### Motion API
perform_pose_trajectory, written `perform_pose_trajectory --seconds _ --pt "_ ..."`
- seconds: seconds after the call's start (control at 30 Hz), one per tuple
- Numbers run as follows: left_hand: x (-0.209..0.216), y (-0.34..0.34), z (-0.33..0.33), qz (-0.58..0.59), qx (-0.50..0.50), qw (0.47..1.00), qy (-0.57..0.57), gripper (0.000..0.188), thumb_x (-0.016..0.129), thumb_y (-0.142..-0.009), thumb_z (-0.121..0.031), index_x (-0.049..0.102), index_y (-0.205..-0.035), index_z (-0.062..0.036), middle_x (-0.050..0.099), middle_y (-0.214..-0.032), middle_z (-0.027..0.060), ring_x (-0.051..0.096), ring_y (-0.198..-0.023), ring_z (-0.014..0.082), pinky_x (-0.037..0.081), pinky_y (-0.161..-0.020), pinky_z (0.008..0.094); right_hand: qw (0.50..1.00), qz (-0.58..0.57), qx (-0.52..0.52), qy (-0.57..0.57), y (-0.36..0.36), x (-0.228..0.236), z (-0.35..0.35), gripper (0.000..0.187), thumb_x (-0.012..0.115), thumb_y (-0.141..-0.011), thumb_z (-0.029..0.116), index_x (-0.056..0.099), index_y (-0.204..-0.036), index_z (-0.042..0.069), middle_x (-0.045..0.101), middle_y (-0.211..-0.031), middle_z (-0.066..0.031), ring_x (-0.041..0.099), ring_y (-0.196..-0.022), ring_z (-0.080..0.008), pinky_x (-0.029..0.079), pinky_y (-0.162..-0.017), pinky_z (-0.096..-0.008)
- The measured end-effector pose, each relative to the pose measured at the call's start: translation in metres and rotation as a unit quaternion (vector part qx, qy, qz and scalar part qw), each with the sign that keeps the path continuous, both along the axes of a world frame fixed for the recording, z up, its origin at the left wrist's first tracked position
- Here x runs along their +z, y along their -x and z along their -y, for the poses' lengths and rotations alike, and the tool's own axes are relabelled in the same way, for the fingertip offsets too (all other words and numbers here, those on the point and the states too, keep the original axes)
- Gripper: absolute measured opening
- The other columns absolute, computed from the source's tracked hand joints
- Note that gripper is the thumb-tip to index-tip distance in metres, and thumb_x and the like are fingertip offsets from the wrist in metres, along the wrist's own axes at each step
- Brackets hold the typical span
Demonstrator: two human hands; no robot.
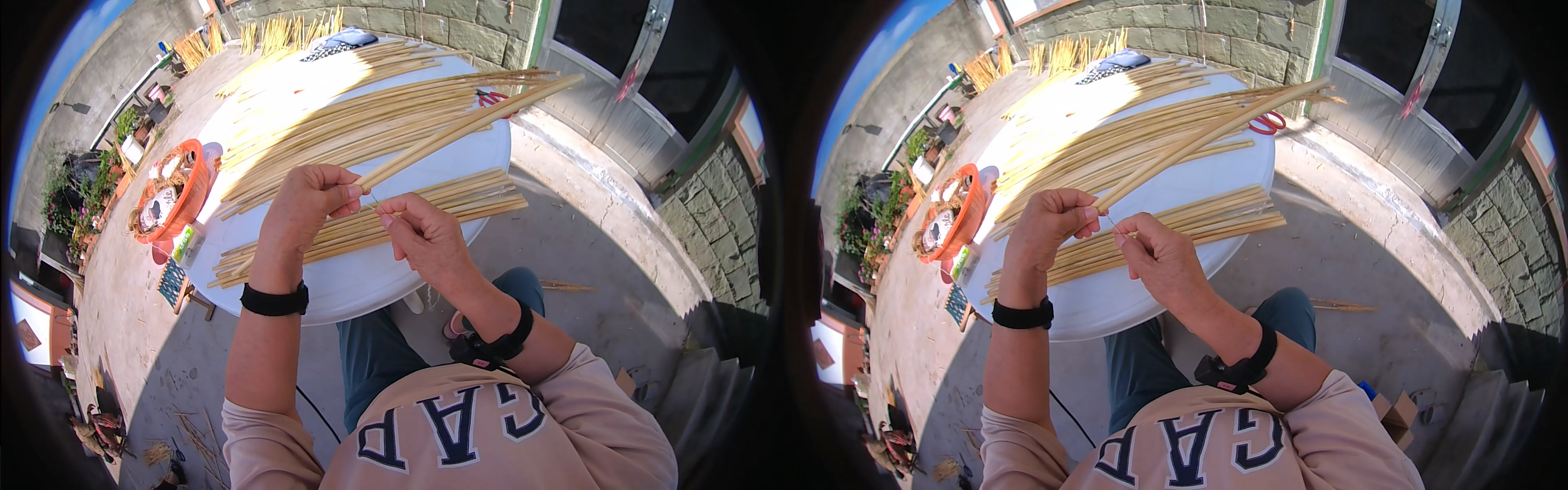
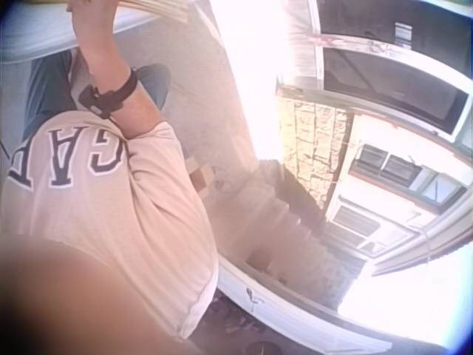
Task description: The person binds together several bamboo sticks on a table using a needle and thread, passing the thread around the sticks to secure them in a parallel arrangement.
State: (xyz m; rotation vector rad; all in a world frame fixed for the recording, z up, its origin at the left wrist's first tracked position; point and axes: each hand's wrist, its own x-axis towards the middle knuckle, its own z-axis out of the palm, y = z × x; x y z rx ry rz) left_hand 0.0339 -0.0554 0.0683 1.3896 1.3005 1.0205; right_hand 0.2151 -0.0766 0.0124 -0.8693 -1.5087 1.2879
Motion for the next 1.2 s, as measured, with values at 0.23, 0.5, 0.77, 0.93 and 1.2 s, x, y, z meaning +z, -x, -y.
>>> perform_pose_trajectory --seconds 0.23,0.5,0.77,0.93,1.2 --pt "0.000 -0.002 0.000 -0.003 0.010 1.000 0.001 0.014 0.065 -0.082 -0.003 0.065 -0.092 0.0074 0.065 -0.075 0.0082 0.056 -0.063 0.0100 0.046 -0.060 0.0220 1.000 0.000 0.000 0.017 0.000 0.002 0.001 0.011 0.058 -0.093 0.014 0.060 -0.097 0.004 0.047 -0.054 0.0007 0.045 -0.049 -0.0049 0.035 -0.047 -0.0228" --pt "-0.003 -0.001 0.001 -0.007 0.009 1.000 -0.001 0.014 0.066 -0.082 -0.003 0.066 -0.091 0.0069 0.065 -0.074 0.0070 0.056 -0.063 0.0099 0.046 -0.061 0.0223 1.000 -0.005 0.001 0.019 -0.001 -0.001 0.002 0.012 0.059 -0.092 0.014 0.061 -0.099 0.003 0.048 -0.055 0.0009 0.045 -0.050 -0.0049 0.036 -0.047 -0.0224" --pt "-0.001 -0.012 0.014 -0.078 0.030 0.994 -0.065 0.013 0.066 -0.080 -0.003 0.068 -0.090 0.0051 0.064 -0.070 0.0046 0.056 -0.063 0.0084 0.046 -0.061 0.0227 0.999 -0.039 -0.004 0.006 0.000 -0.009 0.005 0.013 0.057 -0.094 0.013 0.061 -0.100 0.002 0.047 -0.059 0.0021 0.042 -0.053 -0.0038 0.034 -0.048 -0.0210" --pt "0.001 -0.028 0.025 -0.157 0.075 0.980 -0.099 0.016 0.069 -0.078 -0.006 0.070 -0.091 0.0041 0.066 -0.069 0.0105 0.057 -0.062 0.0112 0.047 -0.060 0.0268 0.998 -0.067 -0.007 -0.009 -0.004 -0.014 0.010 0.014 0.056 -0.094 0.010 0.063 -0.104 0.003 0.050 -0.064 0.0037 0.043 -0.055 -0.0028 0.034 -0.050 -0.0182" --pt "0.005 -0.042 0.039 -0.163 0.068 0.978 -0.112 0.015 0.069 -0.076 -0.006 0.071 -0.089 0.0025 0.068 -0.073 0.0143 0.060 -0.062 0.0155 0.047 -0.061 0.0273 0.990 -0.125 -0.006 -0.066 -0.013 -0.027 0.009 0.015 0.057 -0.094 0.011 0.063 -0.105 0.002 0.051 -0.067 0.0025 0.044 -0.058 -0.0035 0.035 -0.050 -0.0184"
